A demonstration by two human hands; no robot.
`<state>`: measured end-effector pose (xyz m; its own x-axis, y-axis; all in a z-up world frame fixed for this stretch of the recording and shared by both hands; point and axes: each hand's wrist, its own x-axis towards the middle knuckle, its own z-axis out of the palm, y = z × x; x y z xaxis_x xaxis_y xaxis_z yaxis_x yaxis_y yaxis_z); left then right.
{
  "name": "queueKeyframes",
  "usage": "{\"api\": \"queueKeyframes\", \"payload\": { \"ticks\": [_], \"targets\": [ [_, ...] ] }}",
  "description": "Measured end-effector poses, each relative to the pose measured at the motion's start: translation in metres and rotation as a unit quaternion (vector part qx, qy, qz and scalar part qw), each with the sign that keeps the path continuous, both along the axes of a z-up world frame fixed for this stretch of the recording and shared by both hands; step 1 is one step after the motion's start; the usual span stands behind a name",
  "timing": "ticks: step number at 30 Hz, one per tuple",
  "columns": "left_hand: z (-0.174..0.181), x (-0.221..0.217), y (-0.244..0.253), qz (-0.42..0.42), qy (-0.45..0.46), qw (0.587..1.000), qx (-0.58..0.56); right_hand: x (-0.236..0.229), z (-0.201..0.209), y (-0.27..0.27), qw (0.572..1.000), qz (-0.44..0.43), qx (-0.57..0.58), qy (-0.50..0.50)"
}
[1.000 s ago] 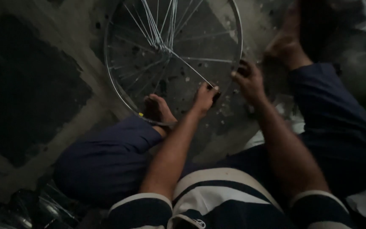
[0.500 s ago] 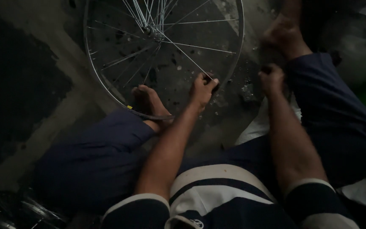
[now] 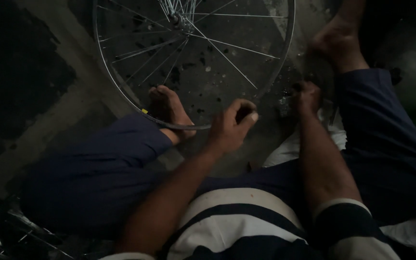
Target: The person sits on the floor and installs spokes into a bicycle wheel rim, securing them to the hub. They repeatedly adjust the wheel's position and tighten the spoke nipples by hand.
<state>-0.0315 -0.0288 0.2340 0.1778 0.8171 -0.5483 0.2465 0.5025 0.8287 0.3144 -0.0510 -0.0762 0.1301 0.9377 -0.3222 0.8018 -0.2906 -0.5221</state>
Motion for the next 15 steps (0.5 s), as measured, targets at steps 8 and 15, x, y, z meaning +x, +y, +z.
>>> {"api": "queueKeyframes", "payload": {
  "ticks": [8,15],
  "targets": [
    [-0.013,0.014,0.016,0.003,0.013,1.000,-0.015,-0.007,0.003,0.015,0.994,0.066,-0.064,-0.059],
    [-0.022,0.007,0.015,-0.003,0.060,0.997,-0.039,-0.012,0.002,0.013,0.998,0.048,0.004,-0.050]
  ]
}}
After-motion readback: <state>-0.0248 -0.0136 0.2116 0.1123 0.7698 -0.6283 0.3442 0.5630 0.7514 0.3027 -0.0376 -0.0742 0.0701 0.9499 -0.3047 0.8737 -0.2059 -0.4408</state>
